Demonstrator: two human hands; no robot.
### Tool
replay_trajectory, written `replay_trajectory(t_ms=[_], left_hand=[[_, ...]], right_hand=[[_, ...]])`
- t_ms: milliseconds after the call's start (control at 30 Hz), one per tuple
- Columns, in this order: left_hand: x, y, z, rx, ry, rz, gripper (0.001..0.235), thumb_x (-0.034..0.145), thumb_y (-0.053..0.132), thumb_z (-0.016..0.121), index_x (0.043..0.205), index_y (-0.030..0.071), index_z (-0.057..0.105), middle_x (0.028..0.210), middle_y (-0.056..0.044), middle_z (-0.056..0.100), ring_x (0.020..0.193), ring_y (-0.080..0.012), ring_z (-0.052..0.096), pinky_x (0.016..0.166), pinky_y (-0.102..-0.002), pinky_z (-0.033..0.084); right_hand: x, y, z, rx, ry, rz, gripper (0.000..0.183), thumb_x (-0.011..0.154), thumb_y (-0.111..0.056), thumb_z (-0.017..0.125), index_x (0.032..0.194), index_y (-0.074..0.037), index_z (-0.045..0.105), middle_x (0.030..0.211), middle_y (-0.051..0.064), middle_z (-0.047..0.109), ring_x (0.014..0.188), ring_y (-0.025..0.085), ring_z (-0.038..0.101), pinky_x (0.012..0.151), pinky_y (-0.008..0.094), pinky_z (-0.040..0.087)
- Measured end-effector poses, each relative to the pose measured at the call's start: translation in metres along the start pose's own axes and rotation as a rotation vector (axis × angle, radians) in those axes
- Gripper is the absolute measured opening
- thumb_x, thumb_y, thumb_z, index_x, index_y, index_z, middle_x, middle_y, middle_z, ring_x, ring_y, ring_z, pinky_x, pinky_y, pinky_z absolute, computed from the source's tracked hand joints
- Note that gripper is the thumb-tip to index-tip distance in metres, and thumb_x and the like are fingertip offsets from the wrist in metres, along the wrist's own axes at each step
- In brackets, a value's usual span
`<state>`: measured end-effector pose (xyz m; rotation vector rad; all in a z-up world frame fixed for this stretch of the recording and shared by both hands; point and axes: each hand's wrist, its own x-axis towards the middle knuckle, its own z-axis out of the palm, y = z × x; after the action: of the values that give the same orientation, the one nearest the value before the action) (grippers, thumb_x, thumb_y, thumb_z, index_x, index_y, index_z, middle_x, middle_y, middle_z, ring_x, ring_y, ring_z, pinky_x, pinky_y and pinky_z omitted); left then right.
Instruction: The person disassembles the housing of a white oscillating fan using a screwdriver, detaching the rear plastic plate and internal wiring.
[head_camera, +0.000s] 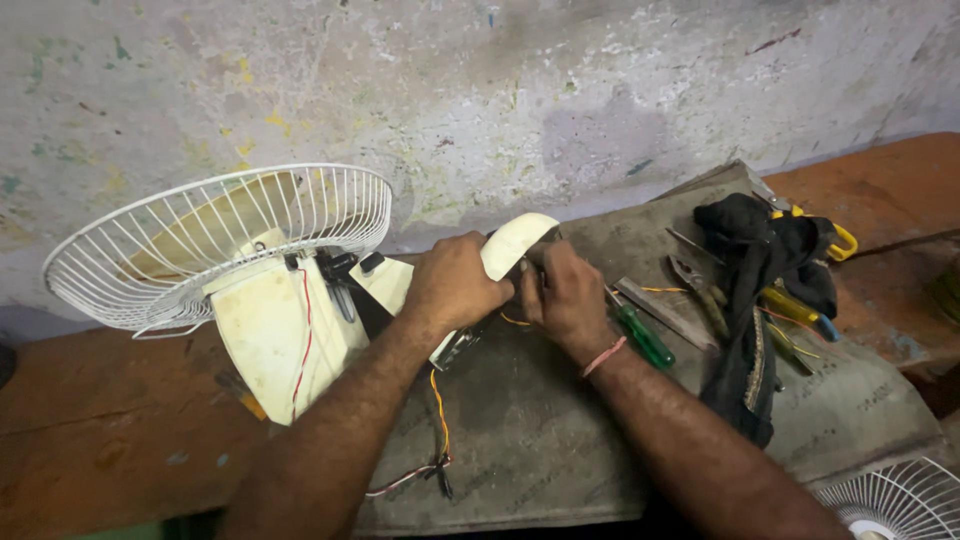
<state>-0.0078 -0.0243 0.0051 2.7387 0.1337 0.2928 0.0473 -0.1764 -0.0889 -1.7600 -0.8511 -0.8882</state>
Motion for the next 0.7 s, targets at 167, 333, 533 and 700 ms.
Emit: replay_trajectory(t_ms=[167,333,533,700], left_hand=[[0.001,0.002,0.0,0.01,0.0,-0.009,0.048,0.068,0.032,0.081,0.103,0.001,0.07,0.1,-0.024,0.073,0.1,-0.0421,0.069,0.09,-0.051,0.054],[0.001,-0.001,0.002,0.025,0.009,0.008,0.049,0.068,0.032,0.081,0.103,0.001,0.069,0.101,-0.024,0.073,0.101,-0.0421,0.069,0.091,-0.051,0.053],[0.0,-0.005,0.005,0.023,0.027,0.0,0.052,0.067,0.034,0.082,0.105,0.001,0.069,0.103,-0.024,0.072,0.102,-0.0421,0.068,0.091,-0.051,0.053],[0.001,-0.003,0.003,-0.008,0.026,-0.029,0.051,0.067,0.034,0.082,0.104,0.001,0.07,0.104,-0.023,0.073,0.103,-0.0408,0.069,0.09,-0.05,0.053]], right_hand=[[0.0,0.011,0.007,-0.099,-0.033,-0.056,0.009,0.092,-0.011,0.07,0.097,-0.007,0.064,0.082,0.017,0.064,0.07,0.039,0.065,0.063,0.049,0.052],[-0.001,0.024,0.009,-0.125,-0.164,0.077,0.012,0.098,-0.016,0.068,0.098,-0.005,0.064,0.077,0.017,0.065,0.07,0.043,0.064,0.063,0.053,0.049],[0.017,0.033,-0.036,-0.031,0.036,0.249,0.019,0.098,-0.02,0.065,0.102,-0.001,0.066,0.093,0.021,0.071,0.083,0.037,0.07,0.072,0.045,0.054],[0.01,0.05,-0.063,-0.189,-0.511,0.265,0.015,0.08,-0.015,0.069,0.091,-0.005,0.073,0.088,0.021,0.072,0.079,0.038,0.069,0.069,0.048,0.053]])
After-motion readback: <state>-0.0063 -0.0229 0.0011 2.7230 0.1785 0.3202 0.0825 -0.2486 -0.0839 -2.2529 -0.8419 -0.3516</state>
